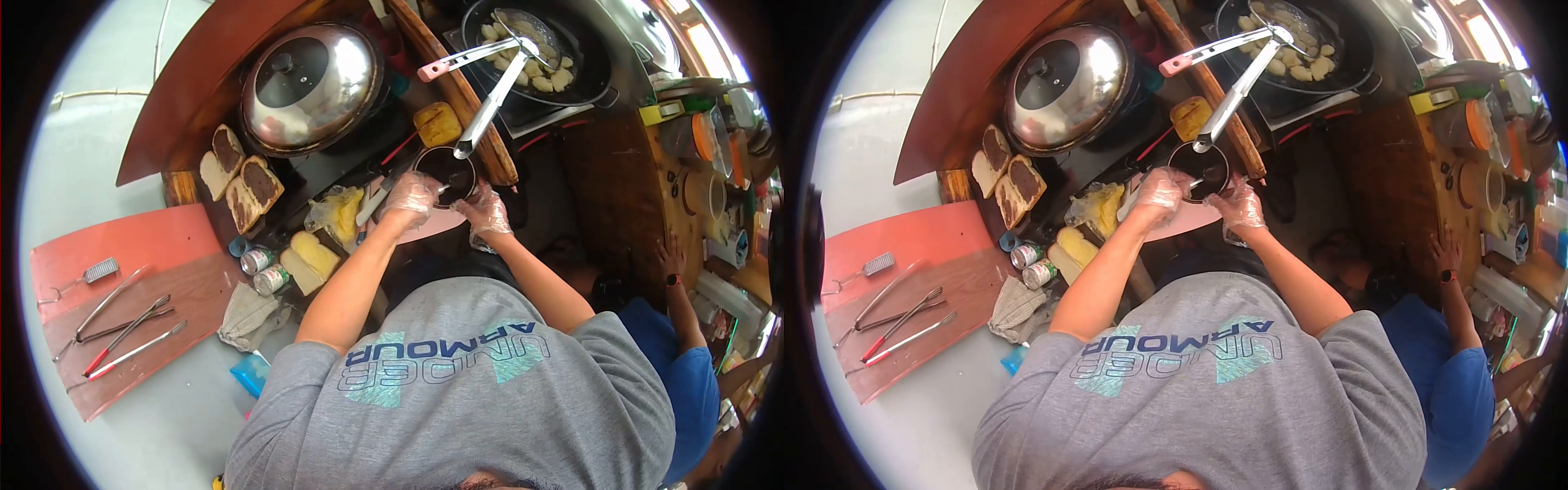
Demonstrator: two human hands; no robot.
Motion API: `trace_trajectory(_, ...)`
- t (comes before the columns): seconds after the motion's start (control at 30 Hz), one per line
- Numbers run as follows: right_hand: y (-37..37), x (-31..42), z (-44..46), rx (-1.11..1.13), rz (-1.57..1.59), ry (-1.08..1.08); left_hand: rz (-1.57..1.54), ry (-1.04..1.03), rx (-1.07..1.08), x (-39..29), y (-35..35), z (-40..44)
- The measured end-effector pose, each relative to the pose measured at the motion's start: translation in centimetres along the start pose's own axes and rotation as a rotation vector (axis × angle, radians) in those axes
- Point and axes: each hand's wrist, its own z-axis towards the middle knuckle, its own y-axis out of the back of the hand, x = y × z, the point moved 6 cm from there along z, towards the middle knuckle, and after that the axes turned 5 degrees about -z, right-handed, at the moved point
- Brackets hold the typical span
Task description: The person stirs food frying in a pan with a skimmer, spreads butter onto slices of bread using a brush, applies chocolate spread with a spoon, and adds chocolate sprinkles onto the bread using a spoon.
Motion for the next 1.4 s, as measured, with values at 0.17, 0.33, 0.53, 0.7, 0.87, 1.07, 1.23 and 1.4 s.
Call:
trace_trajectory(0.17,1.0,0.6,-1.4,-0.022,-0.299,-0.017,-0.563,0.196,0.037,-1.1,3.7,-4.4)
trace_trajectory(0.33,-1.9,3.6,-3.1,0.527,-0.904,-0.127,-0.814,0.207,-0.055,3.5,12.2,-10.9)
trace_trajectory(0.53,-13.7,14.1,-3.8,0.632,-0.853,0.328,-0.436,-0.038,-0.806,13.2,27.5,-21.4)
trace_trajectory(0.7,-25.8,19.9,0.9,0.478,-0.667,0.309,0.362,-0.256,-1.15,11.6,32.3,-23.9)
trace_trajectory(0.87,-33.4,20.6,6.0,0.366,-0.5,0.122,0.551,-0.272,-1.113,13.7,30.8,-22.3)
trace_trajectory(1.07,-37.4,19.4,6.0,0.517,0.323,-0.388,0.518,-0.362,-1.092,15.5,30.0,-22.0)
trace_trajectory(1.23,-39.6,16.5,6.3,0.544,0.615,-0.466,0.486,-0.406,-1.131,16.9,29.1,-22.2)
trace_trajectory(1.4,-41.6,15.0,6.4,0.564,0.725,-0.487,0.441,-0.296,-1.07,18.0,28.2,-21.7)
